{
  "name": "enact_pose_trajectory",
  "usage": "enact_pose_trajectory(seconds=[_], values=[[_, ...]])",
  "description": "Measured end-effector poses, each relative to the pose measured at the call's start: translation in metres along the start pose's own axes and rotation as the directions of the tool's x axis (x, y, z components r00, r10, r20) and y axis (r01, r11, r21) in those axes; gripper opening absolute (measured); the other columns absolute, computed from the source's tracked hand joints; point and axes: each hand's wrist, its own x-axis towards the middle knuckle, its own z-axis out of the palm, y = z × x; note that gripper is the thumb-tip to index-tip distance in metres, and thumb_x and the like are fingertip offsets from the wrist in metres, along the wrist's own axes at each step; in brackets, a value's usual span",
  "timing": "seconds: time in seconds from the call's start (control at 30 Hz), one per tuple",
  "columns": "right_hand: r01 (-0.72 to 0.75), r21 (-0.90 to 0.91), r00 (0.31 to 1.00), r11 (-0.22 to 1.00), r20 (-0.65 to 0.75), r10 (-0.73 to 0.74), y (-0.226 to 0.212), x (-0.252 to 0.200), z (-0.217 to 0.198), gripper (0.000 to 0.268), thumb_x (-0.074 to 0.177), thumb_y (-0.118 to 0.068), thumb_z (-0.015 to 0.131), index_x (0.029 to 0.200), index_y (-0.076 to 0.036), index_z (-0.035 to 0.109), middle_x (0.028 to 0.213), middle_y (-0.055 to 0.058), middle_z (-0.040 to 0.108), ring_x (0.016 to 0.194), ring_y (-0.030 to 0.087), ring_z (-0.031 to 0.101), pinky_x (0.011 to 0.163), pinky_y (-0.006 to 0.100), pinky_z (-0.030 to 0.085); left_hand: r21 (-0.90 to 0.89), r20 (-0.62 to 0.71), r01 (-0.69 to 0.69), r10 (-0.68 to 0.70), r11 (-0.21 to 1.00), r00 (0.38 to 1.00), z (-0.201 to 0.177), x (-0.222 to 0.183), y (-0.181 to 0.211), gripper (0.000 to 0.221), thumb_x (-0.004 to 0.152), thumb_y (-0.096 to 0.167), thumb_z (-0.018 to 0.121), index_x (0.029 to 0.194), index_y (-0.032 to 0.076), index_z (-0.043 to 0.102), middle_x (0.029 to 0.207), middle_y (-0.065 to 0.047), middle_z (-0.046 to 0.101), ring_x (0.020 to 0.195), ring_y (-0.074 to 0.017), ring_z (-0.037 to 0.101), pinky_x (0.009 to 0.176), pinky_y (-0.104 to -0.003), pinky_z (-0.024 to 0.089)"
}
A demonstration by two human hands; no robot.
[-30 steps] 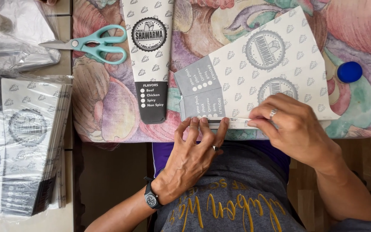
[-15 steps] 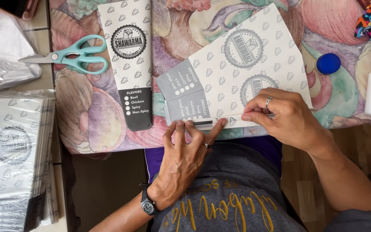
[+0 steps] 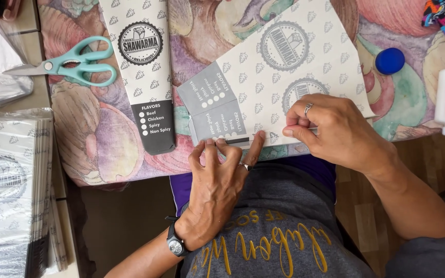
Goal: Sorting and folding printed paper shawarma wraps on a table
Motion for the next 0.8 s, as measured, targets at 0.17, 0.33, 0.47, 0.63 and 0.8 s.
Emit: enact_pose_trajectory(seconds=[0.17,0.33,0.47,0.63,0.8], values=[[0.124,-0.130,0.992,0.984,-0.020,-0.128,0.003,-0.013,-0.015,0.015,0.093,-0.008,0.078,0.086,-0.004,0.065,0.080,0.005,0.065,0.074,0.019,0.061,0.067,0.033,0.052,-0.011,0.029,0.028,-0.028,1.000,0.999,0.001,0.000,0.004,0.089,0.089,-0.010,0.063,0.162,0.031,0.030,0.110,-0.013,0.052,0.090,-0.0305,0.054,0.083,-0.043,0.054],[0.141,0.041,0.983,0.989,-0.126,-0.135,0.019,-0.028,-0.018,0.011,0.089,-0.004,0.078,0.091,0.000,0.068,0.082,0.008,0.067,0.077,0.022,0.061,0.070,0.033,0.049,0.036,0.025,0.036,-0.037,0.999,0.999,0.005,0.003,0.011,0.098,0.089,-0.017,0.063,0.164,0.032,0.022,0.110,-0.013,0.048,0.090,-0.0321,0.054,0.079,-0.043,0.055],[0.119,0.161,0.985,0.980,-0.144,-0.096,0.025,-0.028,-0.018,0.009,0.086,-0.003,0.080,0.090,-0.001,0.072,0.081,0.008,0.068,0.072,0.018,0.062,0.066,0.029,0.049,0.092,0.047,0.028,-0.032,0.995,0.998,0.001,0.004,0.011,0.102,0.090,-0.017,0.065,0.164,0.034,0.019,0.110,-0.012,0.047,0.093,-0.0315,0.055,0.085,-0.041,0.057],[0.043,0.219,0.994,0.975,-0.111,-0.019,0.027,-0.024,-0.019,0.011,0.085,-0.006,0.082,0.089,0.000,0.074,0.082,0.008,0.071,0.070,0.016,0.064,0.062,0.027,0.051,0.142,0.057,0.018,-0.027,0.990,0.998,0.002,0.008,0.014,0.107,0.091,-0.019,0.063,0.164,0.038,0.010,0.108,-0.012,0.046,0.089,-0.0311,0.055,0.082,-0.042,0.057],[-0.019,0.223,0.997,0.975,-0.067,0.034,0.025,-0.020,-0.019,0.010,0.085,-0.007,0.082,0.087,-0.003,0.073,0.078,0.004,0.072,0.069,0.013,0.064,0.057,0.024,0.054,0.068,0.089,0.003,-0.009,0.998,0.996,-0.005,0.011,0.011,0.087,0.100,-0.005,0.053,0.164,0.041,0.016,0.107,-0.012,0.046,0.088,-0.0330,0.054,0.088,-0.045,0.055]])
